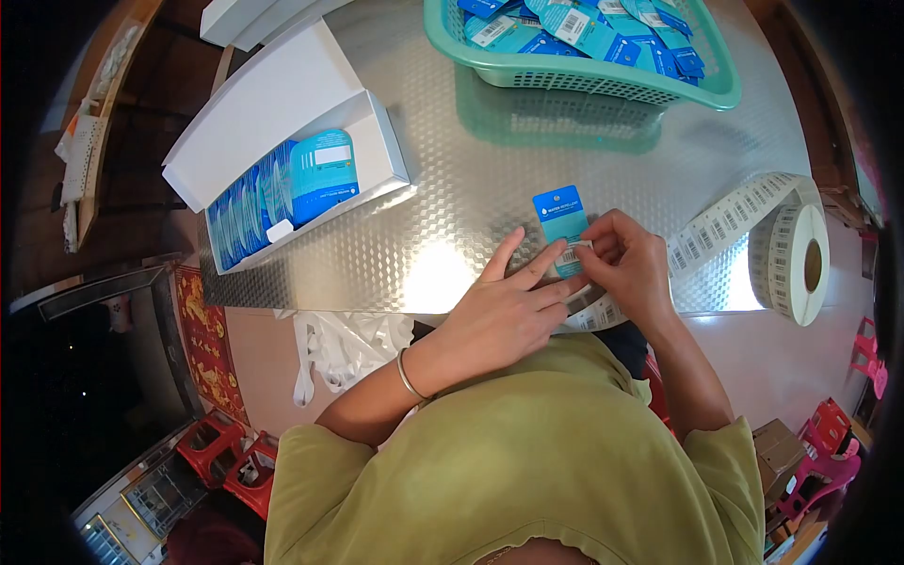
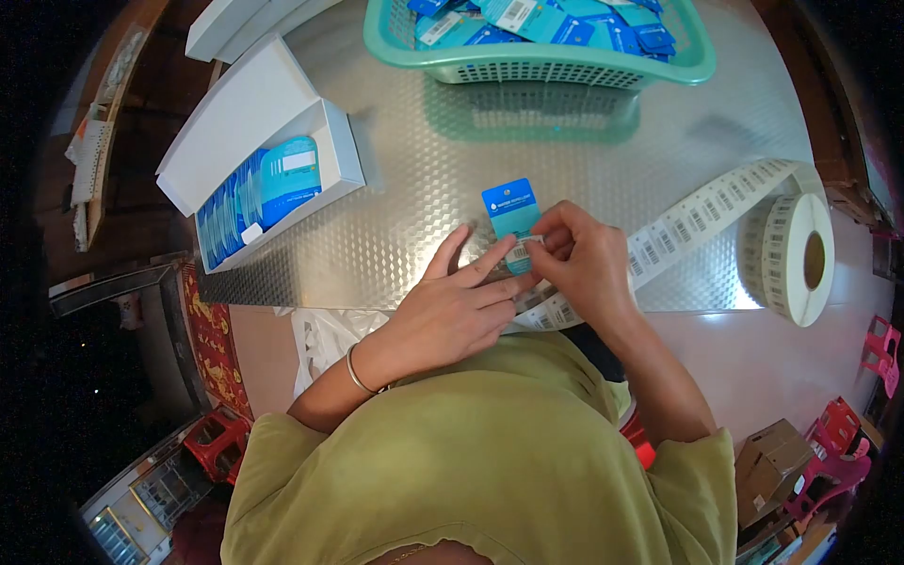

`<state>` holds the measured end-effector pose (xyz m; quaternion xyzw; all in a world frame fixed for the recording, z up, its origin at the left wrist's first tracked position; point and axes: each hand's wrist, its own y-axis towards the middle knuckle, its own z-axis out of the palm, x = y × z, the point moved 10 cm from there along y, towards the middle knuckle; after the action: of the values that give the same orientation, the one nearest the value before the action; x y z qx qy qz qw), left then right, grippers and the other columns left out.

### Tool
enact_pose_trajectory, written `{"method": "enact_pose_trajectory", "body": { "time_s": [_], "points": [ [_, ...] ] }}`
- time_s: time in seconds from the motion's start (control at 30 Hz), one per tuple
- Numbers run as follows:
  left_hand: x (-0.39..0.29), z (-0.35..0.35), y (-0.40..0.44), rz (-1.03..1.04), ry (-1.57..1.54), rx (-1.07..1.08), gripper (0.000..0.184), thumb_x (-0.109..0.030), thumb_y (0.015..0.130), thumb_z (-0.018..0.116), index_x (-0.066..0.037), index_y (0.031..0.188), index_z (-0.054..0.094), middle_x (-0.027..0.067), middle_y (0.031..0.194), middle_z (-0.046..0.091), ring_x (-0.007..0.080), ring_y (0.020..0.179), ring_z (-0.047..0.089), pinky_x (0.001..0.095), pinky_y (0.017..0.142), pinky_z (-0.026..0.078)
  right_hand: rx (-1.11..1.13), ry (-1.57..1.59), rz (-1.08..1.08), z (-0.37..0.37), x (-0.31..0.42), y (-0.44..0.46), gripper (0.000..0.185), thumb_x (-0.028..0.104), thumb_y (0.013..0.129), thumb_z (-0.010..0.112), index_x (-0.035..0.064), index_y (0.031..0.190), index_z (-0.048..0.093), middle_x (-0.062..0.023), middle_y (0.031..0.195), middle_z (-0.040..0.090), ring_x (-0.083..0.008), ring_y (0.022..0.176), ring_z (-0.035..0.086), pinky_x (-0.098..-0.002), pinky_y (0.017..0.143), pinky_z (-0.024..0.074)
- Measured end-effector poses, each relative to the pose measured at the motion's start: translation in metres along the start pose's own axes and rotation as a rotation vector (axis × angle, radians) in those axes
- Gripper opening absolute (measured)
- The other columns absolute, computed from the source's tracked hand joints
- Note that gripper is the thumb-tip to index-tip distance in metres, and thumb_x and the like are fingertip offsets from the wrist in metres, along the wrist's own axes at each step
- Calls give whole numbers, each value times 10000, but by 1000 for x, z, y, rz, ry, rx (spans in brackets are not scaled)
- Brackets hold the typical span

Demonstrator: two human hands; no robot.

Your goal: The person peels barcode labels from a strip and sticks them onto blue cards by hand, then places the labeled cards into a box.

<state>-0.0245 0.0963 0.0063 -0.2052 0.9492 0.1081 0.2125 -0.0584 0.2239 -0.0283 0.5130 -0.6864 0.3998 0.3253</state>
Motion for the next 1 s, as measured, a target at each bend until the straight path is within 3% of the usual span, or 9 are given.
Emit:
{"method": "enact_pose_trajectory", "body": {
  "time_s": [0.17,0.53,0.73,0.93,1.0],
  "points": [
    [1,2,1,20,-25,51,136,-213,784,676,-116,858,618,-27,1309,572,206,1373,367,557,1155,183,1,-63,-32,1,4,0,179,101,778,736,34,902,625,-66,682,664,-137,592,655,-269,556,513],
    [2,0,2,4,-42,41,128,-210,789,673,-115,855,618,-31,1312,570,195,1355,395,566,1133,209,-61,-511,-296,0,35,-4,415,229,741,771,135,1093,570,-27,688,622,-227,581,635,-359,509,473],
    [3,-2,0,1,-62,39,122,-208,793,674,-116,839,609,-47,1349,554,191,1351,403,568,1130,209,-67,-585,-157,-21,22,11,514,335,717,802,137,1122,555,-21,622,593,-227,596,637,-368,504,455],
    [3,-2,0,3,-61,42,119,-209,795,675,-116,815,603,-48,1353,555,190,1347,412,574,1126,208,-32,-403,-120,-33,7,27,396,184,792,752,103,1137,576,-61,651,613,-231,576,614,-361,527,465],
    [3,-2,0,7,-52,37,118,-210,797,673,-116,809,602,-49,1348,560,190,1344,417,575,1125,207,12,-260,-165,-30,10,29,468,100,767,740,86,1202,566,-77,790,634,-242,697,620,-347,638,496]
  ]
}}
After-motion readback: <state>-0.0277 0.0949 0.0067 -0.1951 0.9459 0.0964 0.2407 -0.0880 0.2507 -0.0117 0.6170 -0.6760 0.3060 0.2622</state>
